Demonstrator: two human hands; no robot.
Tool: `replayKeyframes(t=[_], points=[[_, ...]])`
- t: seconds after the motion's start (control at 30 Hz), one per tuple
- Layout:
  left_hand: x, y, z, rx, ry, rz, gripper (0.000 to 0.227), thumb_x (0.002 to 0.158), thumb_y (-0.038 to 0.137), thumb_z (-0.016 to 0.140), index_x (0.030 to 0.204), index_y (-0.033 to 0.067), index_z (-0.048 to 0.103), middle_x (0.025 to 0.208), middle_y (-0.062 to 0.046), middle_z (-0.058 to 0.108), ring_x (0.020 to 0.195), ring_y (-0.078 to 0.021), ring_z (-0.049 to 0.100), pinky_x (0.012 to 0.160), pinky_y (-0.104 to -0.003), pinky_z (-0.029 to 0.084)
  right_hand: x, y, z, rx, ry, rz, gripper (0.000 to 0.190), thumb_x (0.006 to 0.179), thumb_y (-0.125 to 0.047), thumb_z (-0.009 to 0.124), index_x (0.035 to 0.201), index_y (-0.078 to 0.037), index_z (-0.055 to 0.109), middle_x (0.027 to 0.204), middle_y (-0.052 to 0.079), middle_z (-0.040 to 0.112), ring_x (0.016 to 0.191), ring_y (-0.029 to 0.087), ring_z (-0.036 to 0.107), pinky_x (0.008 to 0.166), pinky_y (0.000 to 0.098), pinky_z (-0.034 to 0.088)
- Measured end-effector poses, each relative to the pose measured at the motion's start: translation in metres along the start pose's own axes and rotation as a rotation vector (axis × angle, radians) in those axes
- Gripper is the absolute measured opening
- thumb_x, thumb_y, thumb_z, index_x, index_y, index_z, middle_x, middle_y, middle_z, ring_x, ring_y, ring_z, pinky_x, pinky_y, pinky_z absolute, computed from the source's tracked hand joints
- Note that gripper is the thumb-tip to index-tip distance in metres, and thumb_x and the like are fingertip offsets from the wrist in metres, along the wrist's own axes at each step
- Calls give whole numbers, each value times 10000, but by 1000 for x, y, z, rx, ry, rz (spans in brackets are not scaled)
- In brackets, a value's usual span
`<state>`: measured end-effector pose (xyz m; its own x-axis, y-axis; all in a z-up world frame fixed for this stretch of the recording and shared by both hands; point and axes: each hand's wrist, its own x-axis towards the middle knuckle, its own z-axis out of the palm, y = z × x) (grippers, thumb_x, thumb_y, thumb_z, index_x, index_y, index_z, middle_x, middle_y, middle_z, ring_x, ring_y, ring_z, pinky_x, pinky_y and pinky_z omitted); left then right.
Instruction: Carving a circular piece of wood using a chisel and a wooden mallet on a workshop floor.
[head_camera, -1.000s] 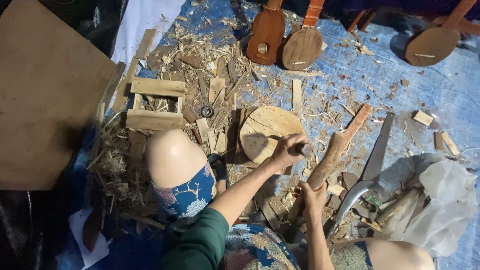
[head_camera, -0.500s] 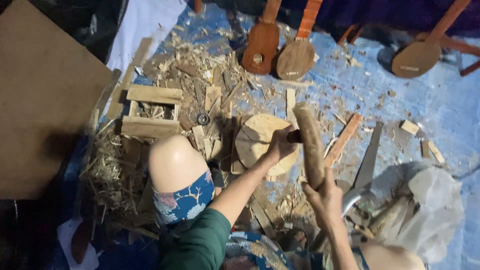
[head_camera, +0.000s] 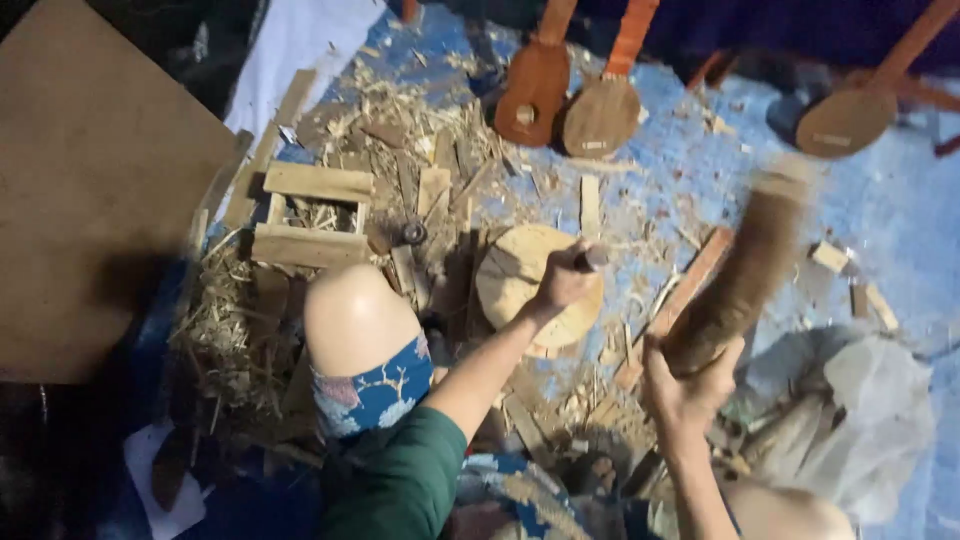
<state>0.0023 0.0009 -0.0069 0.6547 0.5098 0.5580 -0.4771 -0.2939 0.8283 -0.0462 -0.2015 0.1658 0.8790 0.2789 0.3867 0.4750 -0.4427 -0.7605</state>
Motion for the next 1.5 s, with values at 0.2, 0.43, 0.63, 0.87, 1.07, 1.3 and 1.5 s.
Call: replayKeyframes(t=[0.2, 0.43, 0.63, 0.87, 1.07, 1.3, 1.5], points=[[4, 40, -3, -942, 348, -916, 103, 942, 182, 628, 882, 115, 579, 761, 11, 585, 747, -63, 599, 781, -178, 467, 12, -30, 2, -363, -527, 392, 903, 753, -302, 787, 1554, -148, 399, 1012, 401, 701, 1054, 554, 661, 880, 642, 496], [12, 5, 1, 212, 154, -168, 157, 776, 133, 752, 900, 142, 655, 642, -133, 628, 665, -331, 695, 623, -432, 517, 7, 22, 31, -253, -294, -33, 402, 811, -110, 767, 1161, 8, 607, 863, 396, 646, 854, 625, 633, 681, 677, 500], [-14, -39, 3, -15, 153, -125, 245, 806, -14, 734, 1044, 19, 684, 845, -63, 736, 672, -172, 644, 608, -274, 491, -21, 64, 51, 141, -199, 648, 371, 782, -197, 798, 1026, -97, 538, 685, 199, 639, 533, 290, 674, 515, 437, 536], [-89, -81, 54, 132, -218, 37, 182, 816, 249, 737, 959, 163, 666, 882, -89, 693, 895, -301, 692, 849, -413, 557, -70, 116, 79, 196, 186, 710, 632, 715, -232, 895, 1260, -92, 606, 1058, 201, 640, 924, 266, 595, 799, 438, 475], [-136, -82, 56, 550, -452, 345, 218, 912, 314, 631, 772, 216, 496, 674, 46, 560, 646, -161, 627, 633, -286, 526, -91, 213, 90, 107, 199, 790, 558, 728, -194, 860, 1162, -2, 568, 1057, 261, 630, 978, 355, 613, 839, 490, 460], [-139, -87, 59, 601, -371, 334, 174, 947, 336, 580, 819, 229, 528, 721, 58, 539, 679, -166, 635, 647, -301, 523, -90, 182, 91, 116, 199, 798, 288, 826, -163, 747, 1042, -33, 608, 927, 174, 638, 858, 240, 585, 751, 427, 486], [-113, -72, 56, 486, -284, 280, 166, 816, 234, 695, 804, 194, 534, 663, -29, 550, 635, -255, 644, 647, -372, 545, -95, 207, 96, 306, 184, 855, 354, 737, -97, 828, 995, -75, 586, 759, 116, 620, 546, 216, 619, 475, 357, 489]])
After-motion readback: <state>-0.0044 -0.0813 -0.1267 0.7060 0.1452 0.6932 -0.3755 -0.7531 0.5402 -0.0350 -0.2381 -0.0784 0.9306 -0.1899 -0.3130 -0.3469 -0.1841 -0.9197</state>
